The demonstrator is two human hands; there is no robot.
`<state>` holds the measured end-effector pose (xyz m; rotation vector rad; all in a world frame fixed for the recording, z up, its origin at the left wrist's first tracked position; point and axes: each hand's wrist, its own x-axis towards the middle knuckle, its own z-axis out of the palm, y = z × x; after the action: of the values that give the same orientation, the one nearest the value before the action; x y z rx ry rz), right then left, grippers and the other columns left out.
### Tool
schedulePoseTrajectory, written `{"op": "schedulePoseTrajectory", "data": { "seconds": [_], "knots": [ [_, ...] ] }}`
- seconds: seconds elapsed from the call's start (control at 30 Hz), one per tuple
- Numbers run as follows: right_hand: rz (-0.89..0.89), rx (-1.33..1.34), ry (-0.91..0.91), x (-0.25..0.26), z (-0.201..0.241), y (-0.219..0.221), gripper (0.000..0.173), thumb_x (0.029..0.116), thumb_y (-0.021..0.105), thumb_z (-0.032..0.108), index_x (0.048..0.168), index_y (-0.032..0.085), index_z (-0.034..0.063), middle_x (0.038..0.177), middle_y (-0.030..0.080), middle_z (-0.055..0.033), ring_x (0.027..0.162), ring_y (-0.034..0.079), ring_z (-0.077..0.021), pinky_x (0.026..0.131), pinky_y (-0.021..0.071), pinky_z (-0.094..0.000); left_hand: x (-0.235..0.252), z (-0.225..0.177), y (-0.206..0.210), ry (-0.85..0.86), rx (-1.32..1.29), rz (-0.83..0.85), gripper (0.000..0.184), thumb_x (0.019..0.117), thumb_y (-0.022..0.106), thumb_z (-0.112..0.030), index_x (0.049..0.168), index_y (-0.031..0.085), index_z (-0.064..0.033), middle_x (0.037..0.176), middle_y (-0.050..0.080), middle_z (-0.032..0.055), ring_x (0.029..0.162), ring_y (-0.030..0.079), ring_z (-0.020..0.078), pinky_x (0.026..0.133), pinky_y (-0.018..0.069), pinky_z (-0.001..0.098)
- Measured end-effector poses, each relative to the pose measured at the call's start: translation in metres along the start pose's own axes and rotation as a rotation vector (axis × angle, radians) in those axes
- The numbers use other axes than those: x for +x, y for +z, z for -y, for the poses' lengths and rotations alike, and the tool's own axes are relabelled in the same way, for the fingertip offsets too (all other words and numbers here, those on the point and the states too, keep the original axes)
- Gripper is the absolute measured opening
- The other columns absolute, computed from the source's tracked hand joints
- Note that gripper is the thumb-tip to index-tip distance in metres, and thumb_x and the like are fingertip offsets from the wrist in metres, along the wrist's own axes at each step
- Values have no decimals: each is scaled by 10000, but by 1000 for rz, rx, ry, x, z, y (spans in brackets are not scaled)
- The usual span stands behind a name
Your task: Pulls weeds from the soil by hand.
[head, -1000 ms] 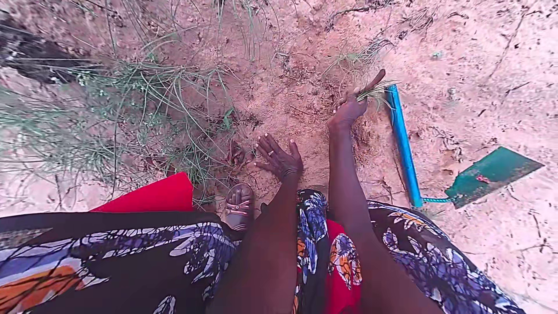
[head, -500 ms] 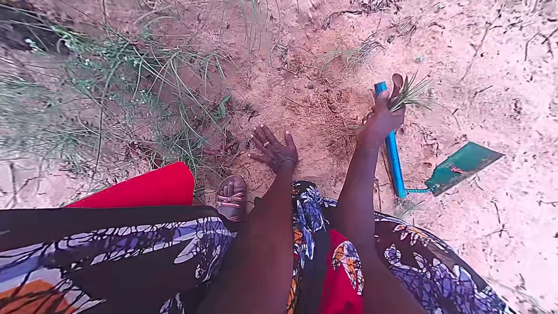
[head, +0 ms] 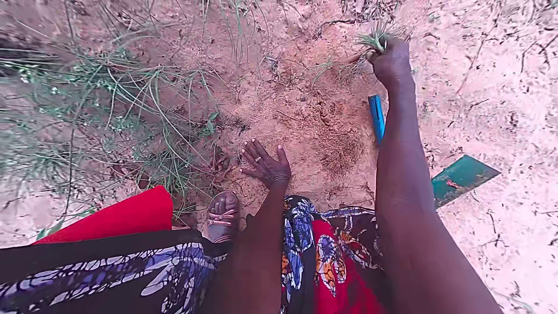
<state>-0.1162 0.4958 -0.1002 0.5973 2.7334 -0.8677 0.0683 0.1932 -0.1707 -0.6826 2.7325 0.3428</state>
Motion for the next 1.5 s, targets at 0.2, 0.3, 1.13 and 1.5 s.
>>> {"op": "schedulePoseTrajectory", "data": {
  "seconds": [0.2,0.3,1.13,1.5],
  "knots": [
    [214,-370,-103,5,0,15,506,902,686,-1,1395,572,-13,1515,495,-265,1430,379,-546,1048,336,-770,0,-1,-1,1,-16,-19,839,1003,412,-540,1655,148,-82,1717,123,187,1593,70,396,1174,-32,749],
    [125,-374,-76,-8,8,19,409,921,664,-7,1325,614,-48,1463,543,-276,1428,387,-529,1101,333,-703,-1,-1,-1,5,-17,-32,840,1001,404,-545,1651,165,-71,1715,132,190,1590,79,404,1174,-23,749],
    [-235,620,388,-21,-5,0,85,941,659,109,977,582,99,661,586,60,512,566,-45,524,515,-232,0,0,3,7,-19,-30,839,1001,402,-552,1663,128,-116,1727,113,152,1595,50,390,1159,-45,764],
    [-171,344,393,-16,45,88,527,867,725,50,1370,584,-17,1302,638,-242,1207,629,-344,1017,498,-511,0,0,1,16,-19,-39,841,999,402,-545,1659,136,-98,1723,117,170,1592,51,407,1154,-45,770]
  ]
}}
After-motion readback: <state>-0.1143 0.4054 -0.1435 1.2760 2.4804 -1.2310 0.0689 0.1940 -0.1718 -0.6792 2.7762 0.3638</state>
